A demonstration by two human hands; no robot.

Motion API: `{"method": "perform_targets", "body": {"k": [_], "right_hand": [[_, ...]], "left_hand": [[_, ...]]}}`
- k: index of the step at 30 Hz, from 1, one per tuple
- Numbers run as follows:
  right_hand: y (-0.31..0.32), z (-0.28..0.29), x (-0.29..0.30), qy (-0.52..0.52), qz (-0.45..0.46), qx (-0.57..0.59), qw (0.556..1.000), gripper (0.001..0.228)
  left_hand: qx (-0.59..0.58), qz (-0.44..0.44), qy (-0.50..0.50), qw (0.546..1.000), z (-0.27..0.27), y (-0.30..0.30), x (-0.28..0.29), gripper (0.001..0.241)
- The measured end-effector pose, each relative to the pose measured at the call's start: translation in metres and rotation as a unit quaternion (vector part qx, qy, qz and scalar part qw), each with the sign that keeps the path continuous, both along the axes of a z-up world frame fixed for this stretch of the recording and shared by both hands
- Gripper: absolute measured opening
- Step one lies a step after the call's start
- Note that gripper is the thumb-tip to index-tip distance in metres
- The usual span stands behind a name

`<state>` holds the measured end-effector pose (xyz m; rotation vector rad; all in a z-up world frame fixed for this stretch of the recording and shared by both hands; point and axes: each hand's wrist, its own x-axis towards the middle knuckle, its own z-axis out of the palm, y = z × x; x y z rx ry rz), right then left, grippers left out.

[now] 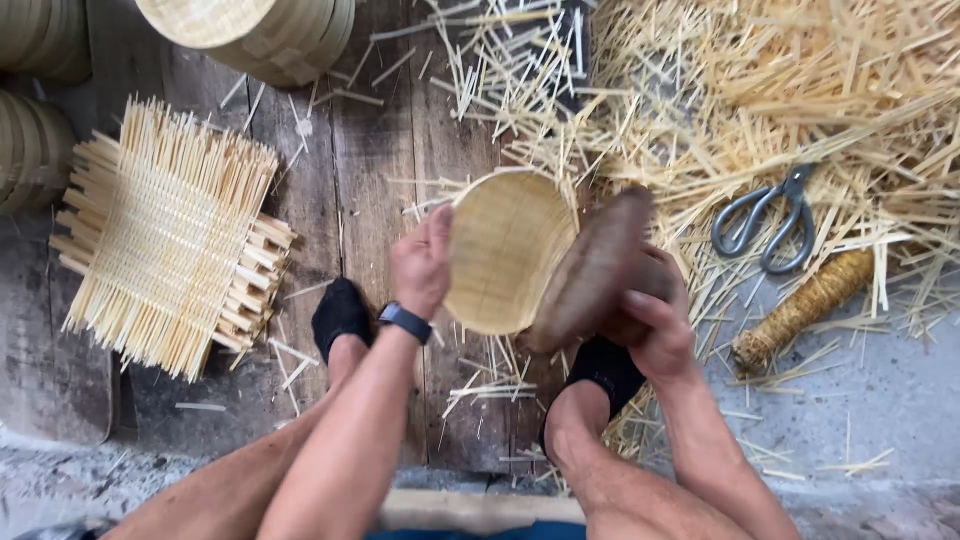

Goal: The person sits on the floor assembling woven bamboo steamer lids. They press a round woven bamboo disc over a wooden dome mold, weave thin bamboo strips through the frame, trim excess strips with scissors, and set finished lids aside with completed baskets.

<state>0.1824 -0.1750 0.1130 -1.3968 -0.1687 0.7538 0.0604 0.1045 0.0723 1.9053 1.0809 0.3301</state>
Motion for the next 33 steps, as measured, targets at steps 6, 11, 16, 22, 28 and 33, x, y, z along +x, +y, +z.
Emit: {"method": "perform_targets", "body": {"k": [6, 11, 16, 22, 28, 33], "right_hand": [[-0.056, -0.007, 0.019, 0.118, -0.064, 0.253, 0.958, 0.039], [-0.045, 0.005, 0.019, 0.067, -0.096, 0.21, 0.971, 0.046], [-0.036, 0.008, 0.011, 0.082, -0.122, 0.169, 0.975, 0.053], [-0.032, 0.003, 0.003, 0.081, -0.083, 0.158, 0.981, 0.053], [-0.034, -0.003, 0.005, 0.088, -0.096, 0.134, 0.982, 0.064], [-0.047, -0.028, 0.012, 0.076, -0.136, 0.038, 0.987, 0.081]], "left_hand": [[-0.033, 0.038, 0.072, 0.996, -0.053, 0.027, -0.009, 0.051], [0.226, -0.377, 0.154, 0.885, -0.002, -0.087, 0.013, 0.079], [0.361, -0.345, 0.161, 0.851, -0.076, -0.076, -0.03, 0.062], [0.544, -0.306, -0.002, 0.782, 0.019, 0.117, 0.012, 0.023], [0.553, -0.156, 0.036, 0.817, 0.053, 0.279, 0.035, 0.028], [0.49, -0.112, 0.067, 0.862, 0.033, 0.31, 0.04, 0.035]]}}
